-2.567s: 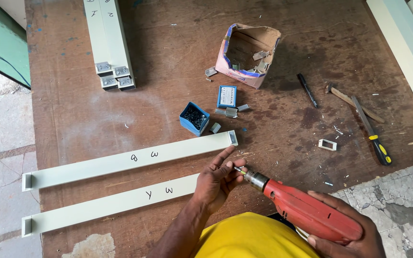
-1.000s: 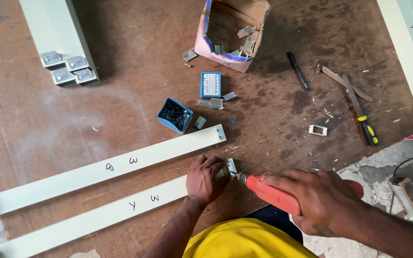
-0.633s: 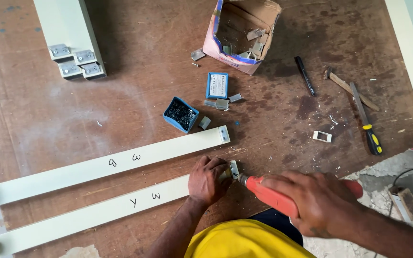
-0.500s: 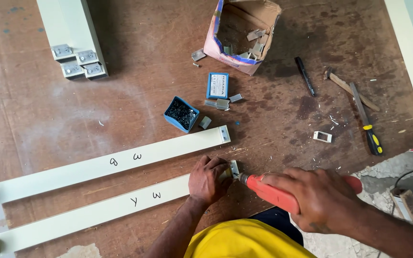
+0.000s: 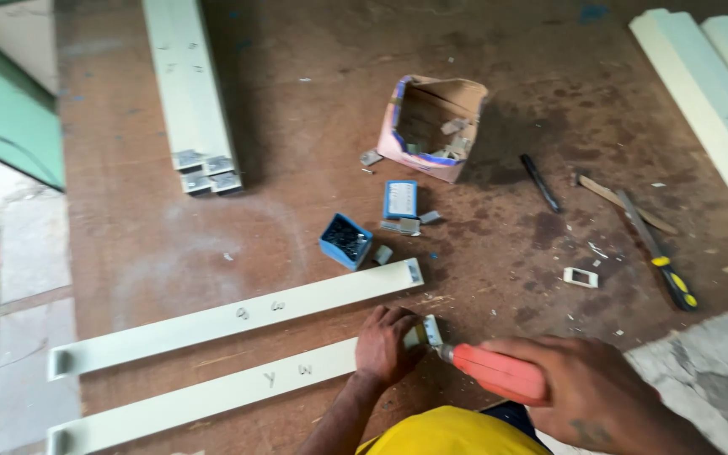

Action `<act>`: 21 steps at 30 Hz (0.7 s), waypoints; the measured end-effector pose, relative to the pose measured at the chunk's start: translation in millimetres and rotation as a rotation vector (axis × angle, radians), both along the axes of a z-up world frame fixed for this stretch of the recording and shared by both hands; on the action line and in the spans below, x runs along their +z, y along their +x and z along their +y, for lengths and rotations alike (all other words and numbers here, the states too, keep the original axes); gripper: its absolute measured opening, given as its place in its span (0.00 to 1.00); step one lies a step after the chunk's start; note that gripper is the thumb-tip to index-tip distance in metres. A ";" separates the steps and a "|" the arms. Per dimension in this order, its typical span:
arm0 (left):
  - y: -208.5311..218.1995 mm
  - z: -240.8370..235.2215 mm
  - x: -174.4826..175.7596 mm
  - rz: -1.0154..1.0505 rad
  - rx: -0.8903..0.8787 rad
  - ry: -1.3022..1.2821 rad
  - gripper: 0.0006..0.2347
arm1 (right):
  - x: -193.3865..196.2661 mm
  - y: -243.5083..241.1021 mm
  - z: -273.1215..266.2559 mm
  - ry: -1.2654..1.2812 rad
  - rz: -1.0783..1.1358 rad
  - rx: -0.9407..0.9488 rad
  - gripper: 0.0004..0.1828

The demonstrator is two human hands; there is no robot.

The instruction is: Using a power drill to fasten brackets and screws into metal profiles on a workbench.

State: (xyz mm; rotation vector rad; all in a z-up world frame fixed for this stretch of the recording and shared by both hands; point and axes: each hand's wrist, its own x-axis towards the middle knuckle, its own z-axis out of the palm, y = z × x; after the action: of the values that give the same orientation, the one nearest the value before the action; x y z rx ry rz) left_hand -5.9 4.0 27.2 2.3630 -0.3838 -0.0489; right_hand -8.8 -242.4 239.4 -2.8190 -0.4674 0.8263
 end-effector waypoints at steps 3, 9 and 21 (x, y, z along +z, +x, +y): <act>-4.1 -1.0 2.6 -0.063 -0.036 0.039 0.24 | 13.3 -2.7 -5.6 -0.078 0.126 -0.317 0.43; -26.0 36.0 -26.7 -0.258 0.133 0.042 0.19 | 11.0 11.8 -21.3 -0.291 0.287 -0.403 0.45; 0.2 143.4 14.4 0.071 0.383 0.665 0.36 | -231.4 43.3 -129.2 1.257 0.228 -1.263 0.34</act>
State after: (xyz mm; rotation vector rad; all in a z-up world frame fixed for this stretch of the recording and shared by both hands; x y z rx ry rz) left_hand -5.7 147.4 41.6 3.0387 0.1585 -0.0906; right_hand 34.5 -371.6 8.0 -1.3208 0.6114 0.2956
